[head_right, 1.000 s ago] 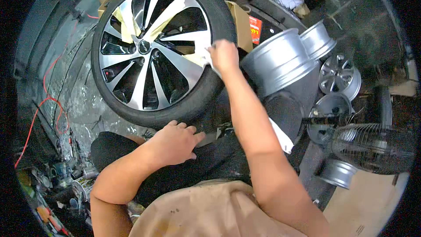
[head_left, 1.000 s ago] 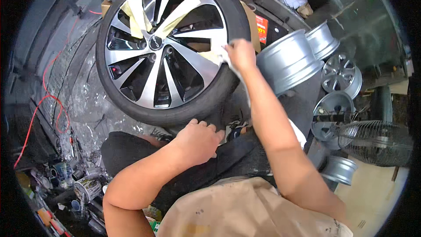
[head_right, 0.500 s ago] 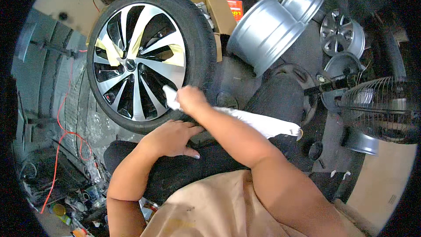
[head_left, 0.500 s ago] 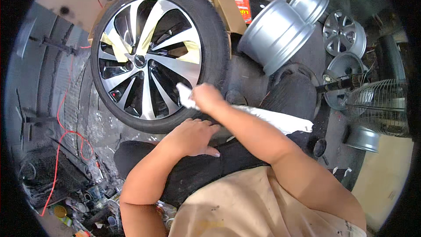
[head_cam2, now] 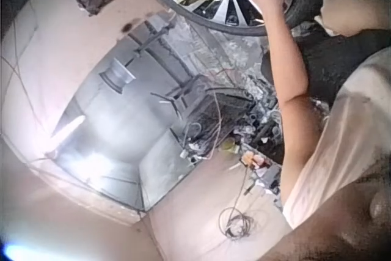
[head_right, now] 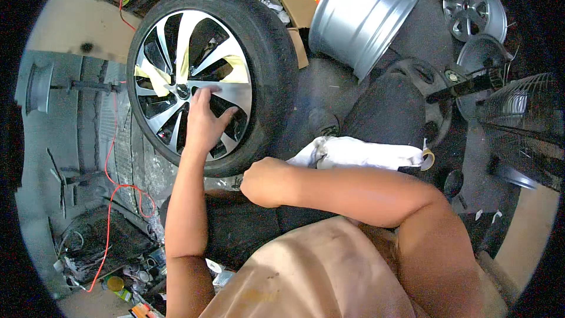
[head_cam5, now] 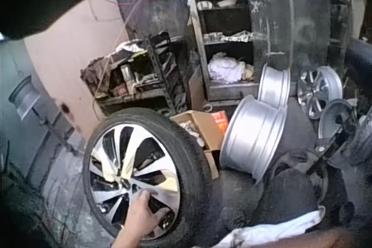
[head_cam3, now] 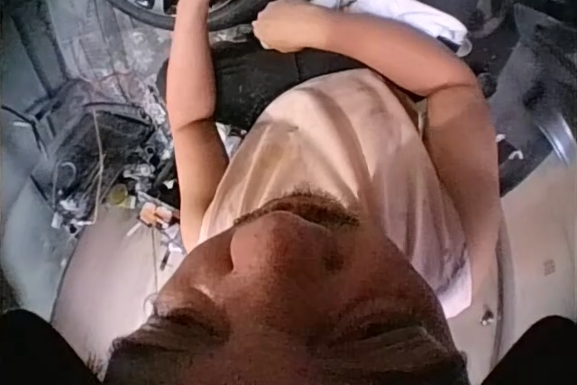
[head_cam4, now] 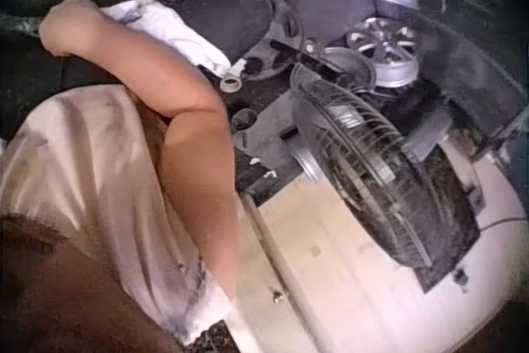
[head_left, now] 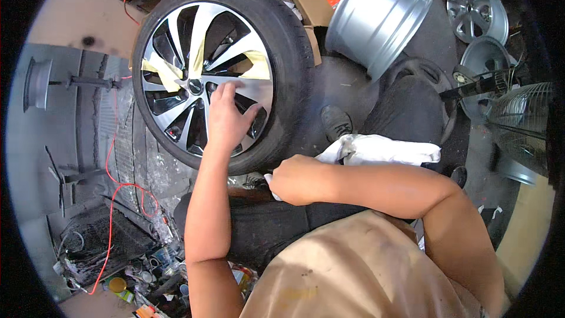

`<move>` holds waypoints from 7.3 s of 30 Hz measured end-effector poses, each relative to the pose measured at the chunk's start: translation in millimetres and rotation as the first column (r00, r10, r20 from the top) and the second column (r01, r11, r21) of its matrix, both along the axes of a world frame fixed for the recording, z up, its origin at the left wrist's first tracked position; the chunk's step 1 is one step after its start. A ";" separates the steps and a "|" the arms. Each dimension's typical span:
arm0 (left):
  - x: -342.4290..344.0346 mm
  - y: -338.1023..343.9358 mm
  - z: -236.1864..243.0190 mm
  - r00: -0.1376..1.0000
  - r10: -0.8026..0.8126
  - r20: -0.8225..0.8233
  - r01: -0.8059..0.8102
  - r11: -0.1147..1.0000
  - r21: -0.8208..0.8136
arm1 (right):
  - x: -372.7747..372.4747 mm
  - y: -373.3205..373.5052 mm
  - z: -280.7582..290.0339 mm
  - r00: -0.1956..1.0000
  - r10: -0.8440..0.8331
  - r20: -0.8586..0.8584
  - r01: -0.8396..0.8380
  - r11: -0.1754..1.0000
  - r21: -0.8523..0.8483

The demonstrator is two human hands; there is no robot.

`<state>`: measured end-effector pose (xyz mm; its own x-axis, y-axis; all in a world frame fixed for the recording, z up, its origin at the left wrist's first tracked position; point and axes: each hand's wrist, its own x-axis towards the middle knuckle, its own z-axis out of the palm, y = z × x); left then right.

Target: Preparing, masking, and spraying a car rim in a workshop.

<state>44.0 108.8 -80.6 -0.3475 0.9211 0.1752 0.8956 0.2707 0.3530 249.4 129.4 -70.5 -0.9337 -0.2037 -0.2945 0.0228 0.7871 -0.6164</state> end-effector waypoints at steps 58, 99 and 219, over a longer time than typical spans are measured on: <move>16.2 -41.1 -23.7 0.986 0.145 -0.081 -0.162 0.946 -0.281 | -31.7 86.9 57.7 0.970 -0.237 0.043 0.226 0.957 0.182; 72.3 -109.6 55.2 0.853 -0.340 0.397 0.487 0.793 -0.366 | 419.0 1.9 -212.3 -0.091 -0.970 -0.227 0.881 -0.185 0.436; 16.7 -34.5 -5.0 0.403 0.037 0.914 -0.442 0.883 0.159 | -22.2 54.4 22.5 0.594 -0.413 -0.690 0.372 0.902 -0.220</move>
<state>60.8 74.3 -85.6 -0.6880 0.7179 -0.1063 -0.0418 0.1071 0.9934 227.2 183.7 -48.0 -0.8405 0.2389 0.4863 -0.1338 0.7783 -0.6135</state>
